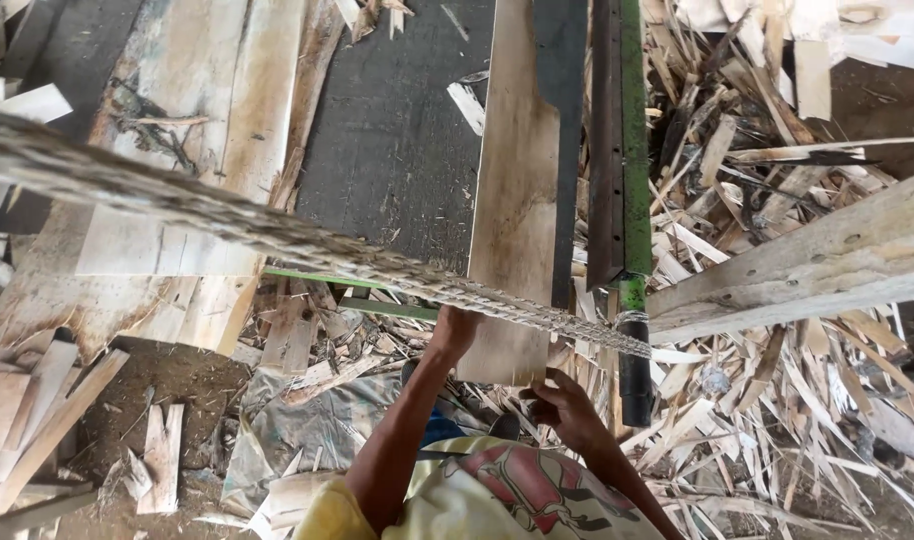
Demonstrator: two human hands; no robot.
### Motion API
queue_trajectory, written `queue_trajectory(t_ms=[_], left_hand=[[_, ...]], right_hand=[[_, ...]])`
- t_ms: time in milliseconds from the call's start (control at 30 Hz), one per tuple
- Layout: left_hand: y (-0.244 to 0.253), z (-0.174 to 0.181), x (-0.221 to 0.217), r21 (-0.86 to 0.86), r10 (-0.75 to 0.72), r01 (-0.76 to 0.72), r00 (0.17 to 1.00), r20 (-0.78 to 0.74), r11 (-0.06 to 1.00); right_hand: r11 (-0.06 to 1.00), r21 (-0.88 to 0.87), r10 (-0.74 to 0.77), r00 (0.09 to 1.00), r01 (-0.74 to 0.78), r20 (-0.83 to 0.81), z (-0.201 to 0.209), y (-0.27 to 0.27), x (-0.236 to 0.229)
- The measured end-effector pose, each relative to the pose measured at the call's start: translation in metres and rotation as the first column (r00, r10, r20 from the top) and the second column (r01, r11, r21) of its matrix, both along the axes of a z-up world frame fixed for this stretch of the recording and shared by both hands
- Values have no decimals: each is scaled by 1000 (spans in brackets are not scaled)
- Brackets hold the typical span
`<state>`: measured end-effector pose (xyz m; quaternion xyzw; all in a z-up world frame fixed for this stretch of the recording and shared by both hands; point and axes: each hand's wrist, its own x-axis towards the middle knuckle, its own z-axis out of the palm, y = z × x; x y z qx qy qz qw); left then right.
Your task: Cutting and trimming thin wood sheets using a manual guillotine cutter.
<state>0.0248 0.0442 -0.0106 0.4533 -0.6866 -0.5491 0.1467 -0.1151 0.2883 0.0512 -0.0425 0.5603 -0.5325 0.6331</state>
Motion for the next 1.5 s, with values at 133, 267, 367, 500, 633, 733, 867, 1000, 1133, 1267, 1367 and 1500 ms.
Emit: queue_trajectory(t_ms=[133,267,367,500,633,733,867,1000,1133,1267,1367,1500], left_hand=[[32,107,51,139,146,-128,981,-131,982],[47,116,102,117,323,-301,866,-381,946],[56,118,133,129,444,-438,763,-470,890],[53,145,182,142,581,-622,592,-559,770],[46,186,250,116,662,-726,534,-526,678],[26,200,308,104,704,-789,469,-533,605],[-2,222,384,250,754,-840,252,-607,482],[-70,235,492,142,757,-914,219,-616,380],[-192,293,640,208,924,-939,195,-330,273],[-218,268,674,335,788,-851,139,-599,405],[-177,188,628,432,875,-828,134,-466,357],[-95,47,540,637,966,-726,217,-144,258]], right_hand=[[995,54,79,997,-79,-8,-14,-6,16],[977,59,208,977,-206,-38,7,-38,36],[952,-37,297,948,-303,-115,-22,-58,35],[934,-57,328,907,-354,-263,18,-111,70],[862,-180,408,859,-474,-309,19,-165,116],[833,-237,440,858,-500,-266,53,-213,179],[797,-299,483,851,-526,-208,81,-278,263],[704,-393,560,803,-591,-205,86,-380,361],[625,-482,586,777,-614,-230,248,-457,528],[336,-662,646,676,-670,-355,247,-457,575],[207,-440,768,424,-874,-480,196,-406,555],[199,98,923,152,-975,-354,88,-338,479]])
